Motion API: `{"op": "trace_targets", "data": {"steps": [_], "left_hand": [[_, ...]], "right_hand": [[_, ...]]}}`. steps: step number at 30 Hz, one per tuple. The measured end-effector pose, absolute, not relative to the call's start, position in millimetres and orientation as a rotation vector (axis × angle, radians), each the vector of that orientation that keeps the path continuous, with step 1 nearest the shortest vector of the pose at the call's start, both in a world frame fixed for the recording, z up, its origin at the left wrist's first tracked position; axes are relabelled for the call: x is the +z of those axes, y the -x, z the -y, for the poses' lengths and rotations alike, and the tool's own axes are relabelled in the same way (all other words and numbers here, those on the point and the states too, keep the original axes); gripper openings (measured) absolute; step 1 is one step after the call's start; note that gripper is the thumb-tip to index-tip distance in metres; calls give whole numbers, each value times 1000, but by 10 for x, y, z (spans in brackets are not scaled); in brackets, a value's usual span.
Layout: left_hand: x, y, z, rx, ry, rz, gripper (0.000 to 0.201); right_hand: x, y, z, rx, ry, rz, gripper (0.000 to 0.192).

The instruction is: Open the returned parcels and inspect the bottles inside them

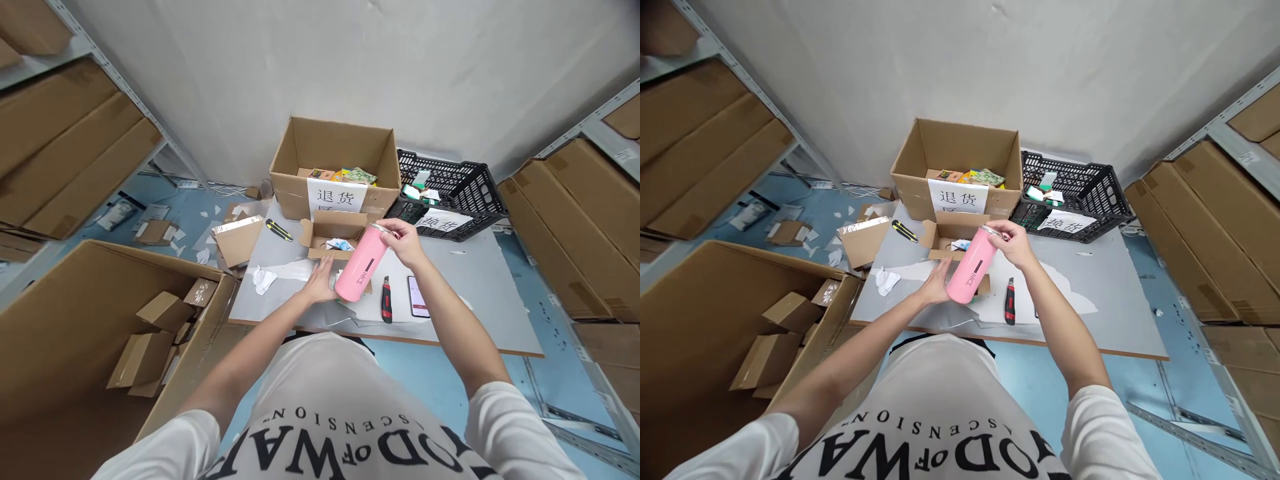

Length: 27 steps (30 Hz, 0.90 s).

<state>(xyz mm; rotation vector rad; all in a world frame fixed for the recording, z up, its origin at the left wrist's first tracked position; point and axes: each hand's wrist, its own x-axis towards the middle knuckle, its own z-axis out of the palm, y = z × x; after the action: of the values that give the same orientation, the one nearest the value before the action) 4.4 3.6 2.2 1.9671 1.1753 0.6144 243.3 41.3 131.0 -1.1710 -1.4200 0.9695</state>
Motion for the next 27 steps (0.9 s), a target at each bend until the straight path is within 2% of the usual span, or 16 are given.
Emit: {"op": "trace_targets", "data": {"steps": [3,5,7,10,14,23,27], "left_hand": [[118,38,-64,760,-1906,-1175,97],[204,49,-27,897,-1710,-1100,75],[298,12,72,926,-1458,-932,65],[428,-103,298,810,-1225,-688,76],[537,-235,528,814,-1092,-690,90],[603,-298,570,836,-993,-754,88],[607,-316,584,864,-926,-702,85]], "right_hand": [[1133,-2486,-423,1016,1176,1277,32],[1053,-2503,-403,1062,1164,1218,31],[1010,-2498,-375,1093,1162,1192,31],[996,-2456,-337,1092,1190,1190,33],[1001,-2387,-310,1095,1253,1192,36],[974,-2344,-247,1157,1281,1136,46],[1008,-2357,-170,1201,1188,1187,56]]}}
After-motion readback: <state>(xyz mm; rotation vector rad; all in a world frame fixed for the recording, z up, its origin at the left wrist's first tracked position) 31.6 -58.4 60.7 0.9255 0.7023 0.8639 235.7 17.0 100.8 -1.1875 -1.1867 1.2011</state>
